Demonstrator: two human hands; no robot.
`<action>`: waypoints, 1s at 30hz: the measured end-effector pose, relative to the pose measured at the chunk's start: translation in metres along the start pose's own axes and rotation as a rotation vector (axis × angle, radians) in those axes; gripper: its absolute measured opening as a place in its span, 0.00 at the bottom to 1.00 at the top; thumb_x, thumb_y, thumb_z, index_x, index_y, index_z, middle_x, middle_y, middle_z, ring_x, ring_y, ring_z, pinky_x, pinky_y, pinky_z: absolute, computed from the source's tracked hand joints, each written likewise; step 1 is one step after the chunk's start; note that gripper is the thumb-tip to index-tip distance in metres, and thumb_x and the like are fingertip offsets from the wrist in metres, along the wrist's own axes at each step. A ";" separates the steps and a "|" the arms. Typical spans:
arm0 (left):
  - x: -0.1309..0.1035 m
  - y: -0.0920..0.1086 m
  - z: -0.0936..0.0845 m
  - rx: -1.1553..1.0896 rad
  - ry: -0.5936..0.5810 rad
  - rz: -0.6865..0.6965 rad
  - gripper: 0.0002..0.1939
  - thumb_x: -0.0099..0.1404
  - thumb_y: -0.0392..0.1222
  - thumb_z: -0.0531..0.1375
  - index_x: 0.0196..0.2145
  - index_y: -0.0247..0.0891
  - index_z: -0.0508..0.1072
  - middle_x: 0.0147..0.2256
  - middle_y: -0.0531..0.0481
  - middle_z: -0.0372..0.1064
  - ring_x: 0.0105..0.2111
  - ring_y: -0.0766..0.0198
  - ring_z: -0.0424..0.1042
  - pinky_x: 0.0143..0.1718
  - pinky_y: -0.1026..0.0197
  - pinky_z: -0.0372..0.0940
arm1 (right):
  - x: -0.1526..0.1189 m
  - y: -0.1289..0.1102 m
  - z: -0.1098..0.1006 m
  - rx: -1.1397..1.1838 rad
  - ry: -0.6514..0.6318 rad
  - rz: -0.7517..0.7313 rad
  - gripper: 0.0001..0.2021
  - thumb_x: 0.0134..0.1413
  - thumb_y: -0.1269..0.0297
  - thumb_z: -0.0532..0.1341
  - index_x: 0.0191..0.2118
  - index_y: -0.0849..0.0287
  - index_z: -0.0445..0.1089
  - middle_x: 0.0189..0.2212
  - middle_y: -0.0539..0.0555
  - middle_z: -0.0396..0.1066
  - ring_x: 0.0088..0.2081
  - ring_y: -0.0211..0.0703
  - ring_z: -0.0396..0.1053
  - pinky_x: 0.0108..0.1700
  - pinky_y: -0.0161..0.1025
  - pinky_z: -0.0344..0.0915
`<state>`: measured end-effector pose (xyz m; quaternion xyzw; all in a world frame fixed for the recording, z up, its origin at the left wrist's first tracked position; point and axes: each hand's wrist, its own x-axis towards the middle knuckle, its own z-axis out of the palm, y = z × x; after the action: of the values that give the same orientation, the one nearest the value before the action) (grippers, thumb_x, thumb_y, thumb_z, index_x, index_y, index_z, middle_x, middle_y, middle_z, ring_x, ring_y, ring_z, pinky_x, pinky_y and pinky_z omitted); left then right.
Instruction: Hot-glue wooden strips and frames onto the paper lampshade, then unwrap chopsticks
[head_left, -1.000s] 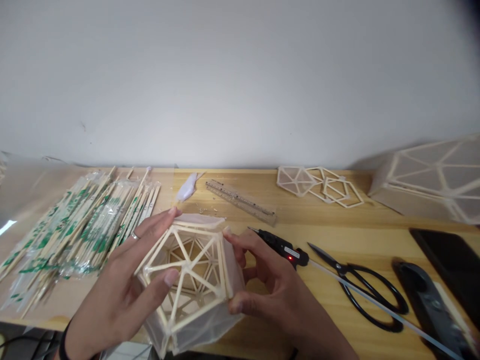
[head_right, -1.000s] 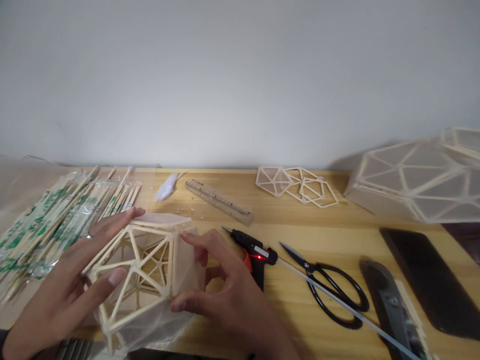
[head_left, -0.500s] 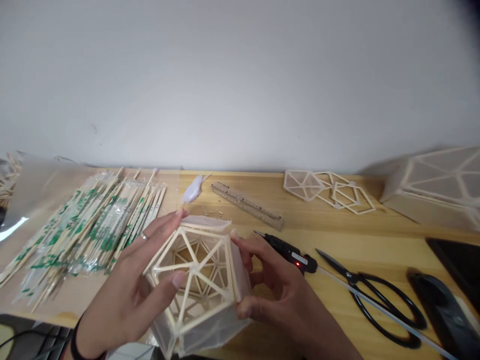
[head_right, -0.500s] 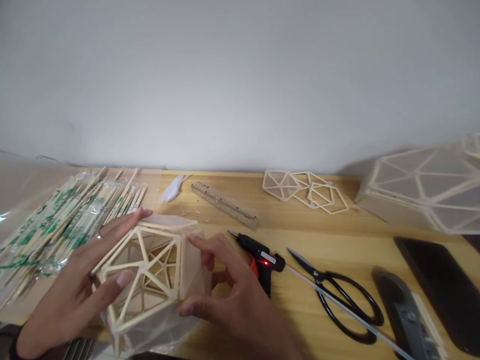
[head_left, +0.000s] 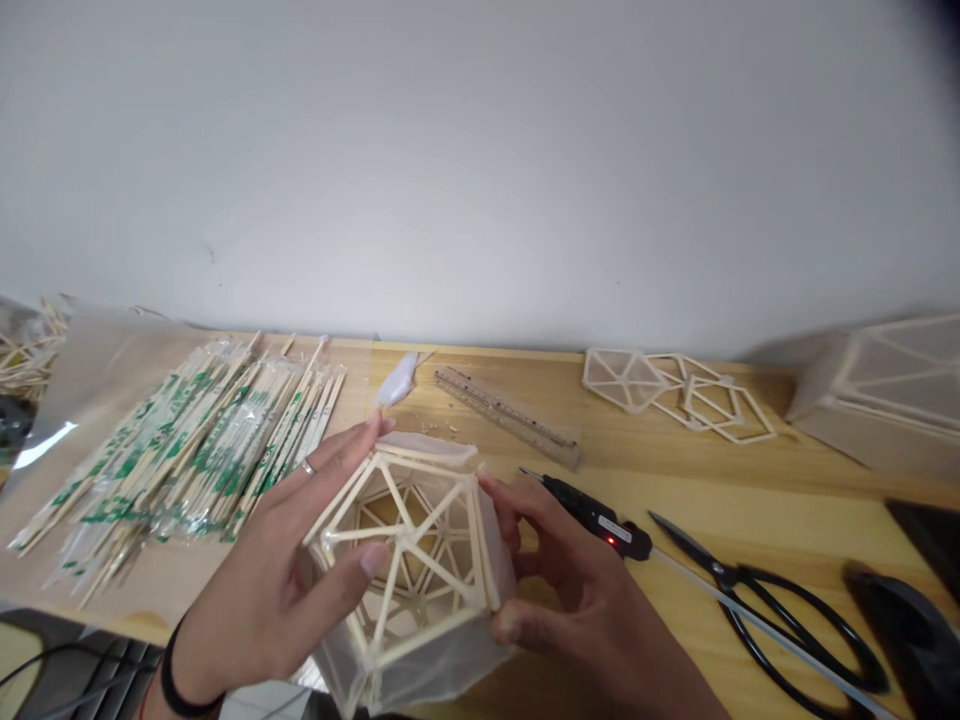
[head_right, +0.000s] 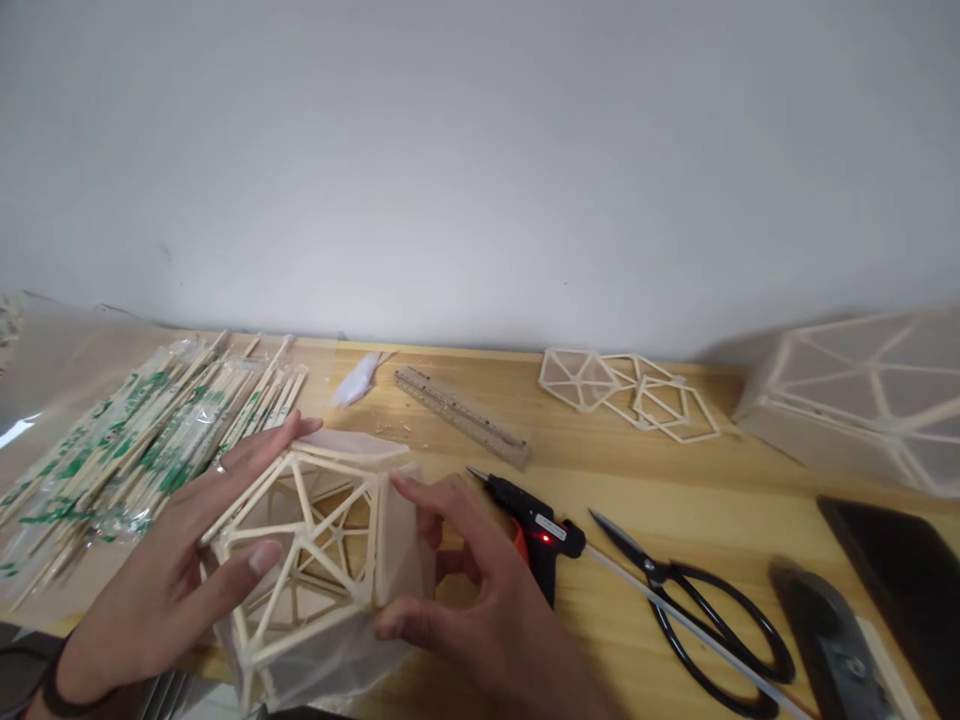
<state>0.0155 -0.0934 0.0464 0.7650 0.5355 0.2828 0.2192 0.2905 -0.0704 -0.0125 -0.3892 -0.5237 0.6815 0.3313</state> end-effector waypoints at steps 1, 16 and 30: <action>0.000 0.000 0.000 0.000 0.000 -0.003 0.38 0.75 0.46 0.60 0.76 0.58 0.51 0.73 0.52 0.60 0.73 0.54 0.61 0.72 0.51 0.61 | 0.000 0.000 0.000 0.000 0.002 0.001 0.35 0.48 0.40 0.76 0.63 0.29 0.72 0.49 0.49 0.67 0.53 0.50 0.71 0.52 0.45 0.75; 0.003 0.001 0.002 -0.057 -0.012 -0.065 0.33 0.74 0.49 0.61 0.73 0.56 0.58 0.72 0.52 0.62 0.70 0.53 0.65 0.71 0.50 0.62 | -0.001 0.000 0.000 -0.002 -0.001 0.019 0.36 0.48 0.39 0.76 0.63 0.31 0.73 0.49 0.50 0.68 0.52 0.51 0.71 0.52 0.46 0.76; 0.002 0.004 0.002 -0.120 -0.009 -0.081 0.28 0.75 0.44 0.60 0.69 0.54 0.60 0.71 0.48 0.63 0.70 0.52 0.64 0.70 0.50 0.63 | 0.000 0.000 -0.001 -0.009 -0.011 0.016 0.36 0.49 0.39 0.75 0.64 0.32 0.72 0.50 0.51 0.67 0.52 0.52 0.72 0.52 0.48 0.75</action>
<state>0.0204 -0.0924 0.0474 0.7295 0.5469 0.3020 0.2783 0.2912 -0.0703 -0.0130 -0.3913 -0.5255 0.6837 0.3213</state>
